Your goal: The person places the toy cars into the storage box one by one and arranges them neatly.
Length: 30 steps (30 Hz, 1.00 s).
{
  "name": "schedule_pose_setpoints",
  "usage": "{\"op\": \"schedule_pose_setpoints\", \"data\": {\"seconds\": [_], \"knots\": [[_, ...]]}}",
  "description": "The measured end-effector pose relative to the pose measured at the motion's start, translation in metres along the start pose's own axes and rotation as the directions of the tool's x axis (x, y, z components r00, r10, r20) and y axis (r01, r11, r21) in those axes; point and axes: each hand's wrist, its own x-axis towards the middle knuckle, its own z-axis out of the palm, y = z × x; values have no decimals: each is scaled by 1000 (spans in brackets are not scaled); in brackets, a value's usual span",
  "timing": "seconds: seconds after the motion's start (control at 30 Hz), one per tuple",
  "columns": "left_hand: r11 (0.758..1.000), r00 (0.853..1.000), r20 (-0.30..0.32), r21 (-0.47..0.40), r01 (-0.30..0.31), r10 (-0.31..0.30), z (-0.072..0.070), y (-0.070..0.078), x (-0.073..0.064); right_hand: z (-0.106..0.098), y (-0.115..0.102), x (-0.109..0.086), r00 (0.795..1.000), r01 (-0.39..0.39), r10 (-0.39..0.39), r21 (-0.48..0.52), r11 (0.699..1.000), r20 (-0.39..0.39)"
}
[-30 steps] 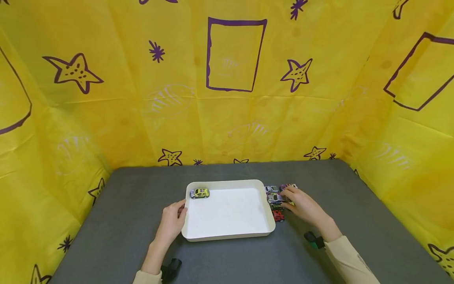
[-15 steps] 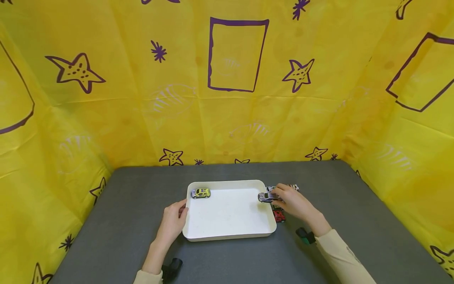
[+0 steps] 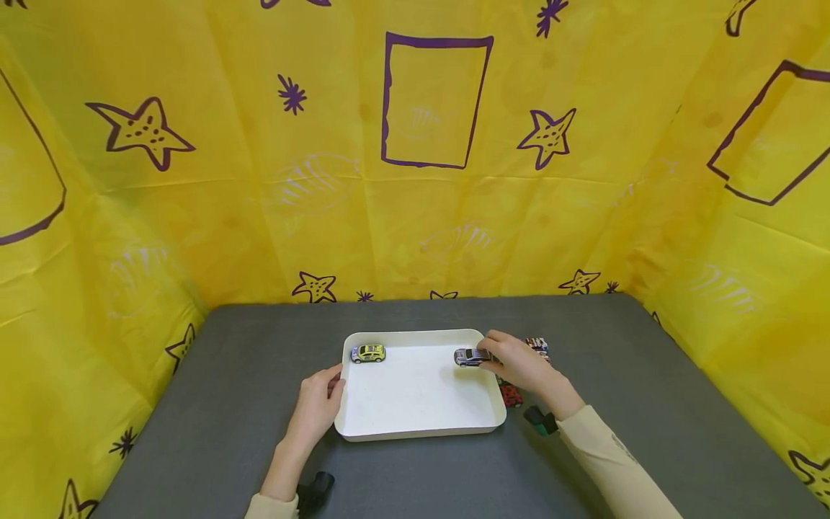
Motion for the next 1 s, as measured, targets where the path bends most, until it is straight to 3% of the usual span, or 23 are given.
{"op": "schedule_pose_setpoints", "data": {"seconds": [1.0], "knots": [[999, 999, 26, -1, 35, -35, -1, 1, 0, 16, -17, 52, 990, 95, -90, -40, 995, 111]]}}
